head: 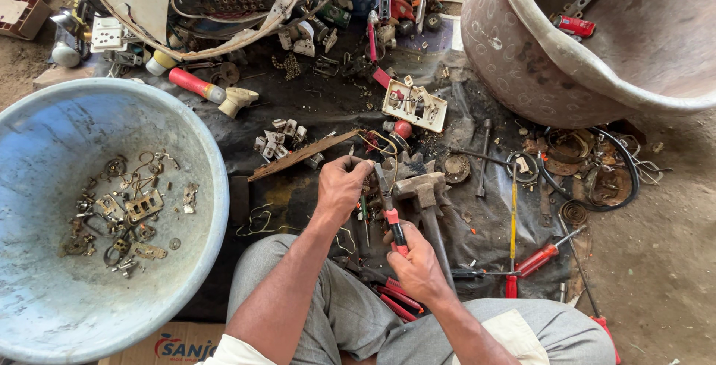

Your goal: The person sits on the ground using a hammer and pliers to strike and pry at a metal gear assembly, pulling at internal components and wires. They turn the object over multiple times while using wire cutters and prying tools to dismantle the part amidst a large pile of scrap electronics and metal parts.

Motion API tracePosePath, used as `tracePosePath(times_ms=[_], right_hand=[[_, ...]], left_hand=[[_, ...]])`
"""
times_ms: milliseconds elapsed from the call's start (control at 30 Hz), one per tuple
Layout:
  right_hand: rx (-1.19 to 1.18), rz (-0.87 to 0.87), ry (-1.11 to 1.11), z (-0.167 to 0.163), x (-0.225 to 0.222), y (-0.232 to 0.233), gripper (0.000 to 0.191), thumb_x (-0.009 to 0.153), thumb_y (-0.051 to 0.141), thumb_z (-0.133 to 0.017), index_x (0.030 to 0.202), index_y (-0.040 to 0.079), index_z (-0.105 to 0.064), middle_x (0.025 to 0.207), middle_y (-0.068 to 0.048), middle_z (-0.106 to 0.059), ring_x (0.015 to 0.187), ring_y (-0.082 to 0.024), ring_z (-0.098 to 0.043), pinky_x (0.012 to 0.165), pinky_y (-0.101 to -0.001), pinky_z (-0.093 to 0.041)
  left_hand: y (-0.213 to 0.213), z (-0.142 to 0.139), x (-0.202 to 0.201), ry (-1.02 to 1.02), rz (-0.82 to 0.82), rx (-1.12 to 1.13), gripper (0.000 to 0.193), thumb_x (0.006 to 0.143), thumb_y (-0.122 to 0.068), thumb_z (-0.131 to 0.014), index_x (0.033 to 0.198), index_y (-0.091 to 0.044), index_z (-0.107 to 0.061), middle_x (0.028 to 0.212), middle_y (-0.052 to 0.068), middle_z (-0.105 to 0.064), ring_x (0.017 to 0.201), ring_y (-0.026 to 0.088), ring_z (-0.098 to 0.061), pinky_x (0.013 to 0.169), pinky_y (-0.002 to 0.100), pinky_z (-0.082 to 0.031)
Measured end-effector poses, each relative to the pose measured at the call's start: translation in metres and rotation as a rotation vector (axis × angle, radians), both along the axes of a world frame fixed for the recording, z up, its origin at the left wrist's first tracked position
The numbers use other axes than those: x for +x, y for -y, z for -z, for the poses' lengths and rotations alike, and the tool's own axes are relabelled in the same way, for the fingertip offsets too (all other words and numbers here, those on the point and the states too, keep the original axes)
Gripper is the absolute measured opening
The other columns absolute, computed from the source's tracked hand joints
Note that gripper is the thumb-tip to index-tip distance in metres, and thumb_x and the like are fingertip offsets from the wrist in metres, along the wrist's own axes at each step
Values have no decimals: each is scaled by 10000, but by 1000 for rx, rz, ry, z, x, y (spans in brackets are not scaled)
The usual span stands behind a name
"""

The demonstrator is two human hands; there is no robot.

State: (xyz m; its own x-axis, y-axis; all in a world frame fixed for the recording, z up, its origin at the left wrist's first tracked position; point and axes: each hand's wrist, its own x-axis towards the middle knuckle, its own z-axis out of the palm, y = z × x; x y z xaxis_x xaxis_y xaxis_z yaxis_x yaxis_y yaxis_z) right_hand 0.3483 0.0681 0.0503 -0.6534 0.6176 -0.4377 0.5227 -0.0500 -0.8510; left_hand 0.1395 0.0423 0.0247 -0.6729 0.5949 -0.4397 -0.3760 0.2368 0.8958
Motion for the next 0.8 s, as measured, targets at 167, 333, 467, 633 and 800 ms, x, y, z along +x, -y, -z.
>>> tracePosePath(times_ms=[167,333,467,633,800], right_hand=[[440,-94,-7,1,-2,2,303,766,-11,-611,1069,-8,-597,1083,-183,-576,910,-288,-583,826,-374,-502],[1070,-169,141,0,-7,7,402,691,16,-684,1075,-46,-582,1294,-290,-480,1174,-477,-544,1012,-489,-421],[390,-11,-105,-3,-5,3,281,809,6,-635,1088,-15,-600,1334,-198,-568,1120,-302,-611,971,-367,-477],[-242,93,-13,2,4,-3,376,805,10,-643,1180,26,-669,911,-114,-610,781,-210,-565,724,-341,-455],[-479,111,-250,13,8,5,336,773,-13,-629,1107,-30,-664,952,-18,-608,902,-100,-564,830,-252,-475]], left_hand=[[1,-4,2,-76,13,-81,208,872,-203,-746,872,3,-771,714,33,-731,605,69,-614,540,245,-491],[-3,5,2,161,-83,76,203,906,-156,-737,940,45,-749,780,82,-736,637,143,-667,590,297,-558],[-3,17,-9,403,-232,260,201,929,-137,-694,1041,26,-725,894,75,-757,756,181,-747,703,314,-617],[-4,24,-15,483,-285,287,218,927,-149,-715,1098,-15,-731,913,61,-761,772,177,-721,713,338,-594],[-5,25,-15,501,-345,264,207,918,-154,-731,1068,-13,-743,889,60,-757,758,189,-724,708,365,-601]])
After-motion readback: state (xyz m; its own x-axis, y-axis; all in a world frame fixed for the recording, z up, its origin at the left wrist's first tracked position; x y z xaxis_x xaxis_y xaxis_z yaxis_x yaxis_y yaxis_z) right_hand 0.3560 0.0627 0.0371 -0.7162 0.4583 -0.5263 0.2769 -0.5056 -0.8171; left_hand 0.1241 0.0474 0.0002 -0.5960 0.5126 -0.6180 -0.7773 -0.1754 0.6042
